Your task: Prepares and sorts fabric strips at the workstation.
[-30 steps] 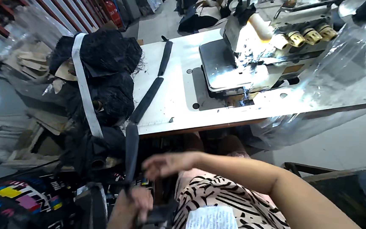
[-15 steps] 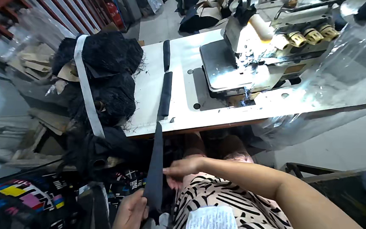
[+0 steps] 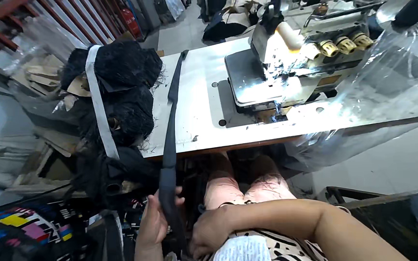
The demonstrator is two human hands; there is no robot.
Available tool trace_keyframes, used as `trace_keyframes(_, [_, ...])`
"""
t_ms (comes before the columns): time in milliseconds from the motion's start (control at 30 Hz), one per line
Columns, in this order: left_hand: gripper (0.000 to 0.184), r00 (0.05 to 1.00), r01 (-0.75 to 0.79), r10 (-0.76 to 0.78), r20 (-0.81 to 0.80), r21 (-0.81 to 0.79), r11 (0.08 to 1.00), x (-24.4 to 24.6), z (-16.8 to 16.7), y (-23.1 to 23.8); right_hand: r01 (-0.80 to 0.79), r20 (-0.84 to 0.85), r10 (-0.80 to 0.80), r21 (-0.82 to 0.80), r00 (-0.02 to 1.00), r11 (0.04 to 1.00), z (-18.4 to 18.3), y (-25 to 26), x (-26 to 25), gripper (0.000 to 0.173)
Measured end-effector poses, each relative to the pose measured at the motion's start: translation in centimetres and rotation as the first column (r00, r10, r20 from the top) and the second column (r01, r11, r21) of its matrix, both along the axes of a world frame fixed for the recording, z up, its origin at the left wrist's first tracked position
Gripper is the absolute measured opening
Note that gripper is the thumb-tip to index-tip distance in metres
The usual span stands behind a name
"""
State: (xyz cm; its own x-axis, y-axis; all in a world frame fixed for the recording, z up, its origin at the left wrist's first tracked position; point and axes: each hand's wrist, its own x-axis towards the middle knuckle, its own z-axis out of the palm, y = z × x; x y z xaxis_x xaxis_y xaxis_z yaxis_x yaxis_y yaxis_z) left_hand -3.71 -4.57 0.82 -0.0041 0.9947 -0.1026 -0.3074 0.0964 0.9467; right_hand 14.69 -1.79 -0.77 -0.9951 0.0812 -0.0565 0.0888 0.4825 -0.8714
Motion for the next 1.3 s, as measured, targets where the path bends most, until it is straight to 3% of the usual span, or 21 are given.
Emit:
trace_keyframes(100, [0.024, 0.997, 0.076, -0.077, -0.004, 0.183, 0.980, -0.8, 1.4, -1.6, 0.182, 0.004, -0.190, -0.322, 0.982, 0.929, -1.2, 3.1, 0.4, 0.038])
trace_keyframes(167, [0.021, 0.912, 0.375, -0.330, -0.244, 0.169, 0.911, -3.0, 2.2, -3.1, 0.321, -0.073, -0.482, -0.659, 0.873, 0.681, 0.7, 6.0, 0.3, 0.046])
trace_keyframes(233, [0.021, 0.675, 0.621, -0.515, -0.528, 0.030, 0.783, -4.7, 2.3, -3.3, 0.312, -0.065, -0.692, -0.860, 0.719, 0.405, 2.9, 9.1, -0.4, 0.055])
trace_keyframes(300, [0.021, 0.477, 0.635, -0.520, -0.708, -0.131, 0.761, -5.1, 0.9, -3.2, 0.331, 0.012, -0.814, -0.917, 0.581, 0.223, 4.6, 11.5, -0.8, 0.057])
trace_keyframes(367, [0.030, 0.461, 0.478, -0.439, -0.771, -0.201, 0.855, -5.2, -1.5, -3.0, 0.402, 0.044, -0.909, -0.905, 0.414, 0.140, 5.5, 12.0, -1.4, 0.054])
trace_keyframes(433, [0.061, 0.593, 0.329, -0.318, -0.740, -0.137, 0.934, -5.0, -3.4, -2.0, 0.503, -0.130, -0.906, -0.796, 0.403, 0.338, 5.1, 9.9, -2.0, 0.044])
trace_keyframes(500, [0.094, 0.826, 0.209, -0.188, -0.531, -0.023, 0.978, -3.8, -3.9, -0.4, 0.525, -0.238, -0.654, -0.432, 0.718, 0.733, 3.7, 5.5, -1.5, 0.036])
trace_keyframes(533, [0.103, 0.933, 0.149, -0.143, -0.330, -0.006, 0.989, -2.6, -3.1, 0.2, 0.392, -0.151, -0.431, -0.229, 0.890, 0.891, 2.8, 3.3, -1.1, 0.032])
trace_keyframes(600, [0.083, 0.995, 0.066, -0.065, -0.069, 0.009, 0.998, -0.3, -0.7, 0.9, 0.055, 0.117, -0.056, 0.018, 0.992, 0.998, 0.1, 1.0, -0.9, 0.030])
trace_keyframes(700, [0.029, 0.984, 0.167, -0.157, -0.078, 0.137, 0.976, 0.0, 2.2, -0.6, 0.163, -0.023, -0.172, -0.212, 0.985, 0.964, -1.9, 3.6, -0.2, 0.048])
trace_keyframes(767, [0.023, 0.909, 0.405, -0.381, -0.168, 0.141, 0.904, -2.4, 2.9, -2.4, 0.256, -0.200, -0.431, -0.565, 0.880, 0.784, 1.1, 7.0, 0.4, 0.051])
trace_keyframes(833, [0.023, 0.816, 0.562, -0.534, -0.220, 0.090, 0.822, -5.0, 2.5, -3.6, 0.192, -0.226, -0.650, -0.841, 0.725, 0.507, 3.8, 10.7, 0.6, 0.051])
trace_keyframes(900, [0.024, 0.801, 0.565, -0.526, -0.285, 0.068, 0.823, -6.5, 1.5, -4.5, 0.160, -0.098, -0.855, -0.965, 0.509, 0.206, 6.2, 13.1, 1.1, 0.056])
trace_keyframes(933, [0.026, 0.815, 0.515, -0.471, -0.338, 0.047, 0.856, -6.8, 1.2, -4.9, 0.186, 0.014, -0.928, -0.981, 0.373, 0.060, 7.1, 13.5, 0.9, 0.044])
trace_keyframes(967, [0.032, 0.820, 0.436, -0.384, -0.424, 0.028, 0.899, -6.7, 0.9, -5.1, 0.247, 0.050, -0.955, -0.969, 0.293, 0.025, 7.3, 13.1, 0.4, 0.035])
trace_keyframes(1000, [0.043, 0.817, 0.355, -0.294, -0.497, 0.031, 0.934, -6.5, 0.5, -4.9, 0.350, 0.002, -0.958, -0.931, 0.288, 0.103, 6.8, 11.6, -0.2, 0.033])
trace_keyframes(1067, [0.082, 0.860, 0.240, -0.189, -0.474, 0.049, 0.969, -4.8, -0.2, -3.1, 0.498, -0.253, -0.800, -0.669, 0.545, 0.551, 4.8, 6.6, -1.1, 0.027])
trace_keyframes(1133, [0.088, 0.961, 0.138, -0.117, -0.251, 0.066, 0.988, -2.1, -0.2, -1.3, 0.272, -0.298, -0.365, -0.312, 0.882, 0.910, 2.3, 1.7, -1.2, 0.020])
trace_keyframes(1200, [0.058, 0.995, 0.050, -0.039, -0.089, 0.125, 0.991, -0.2, 0.9, -0.5, -0.045, -0.203, 0.008, -0.177, 0.979, 0.983, -0.9, 0.3, -1.3, 0.017])
trace_keyframes(1233, [0.041, 0.996, 0.073, -0.061, -0.067, 0.184, 0.980, 0.0, 1.7, -0.9, -0.089, -0.163, 0.052, -0.229, 0.985, 0.969, -1.8, 0.9, -1.0, 0.022])
trace_keyframes(1300, [0.031, 0.953, 0.300, -0.278, -0.122, 0.245, 0.922, -1.2, 3.3, -2.6, 0.044, -0.171, -0.140, -0.471, 0.975, 0.881, -1.1, 3.6, 0.0, 0.041])
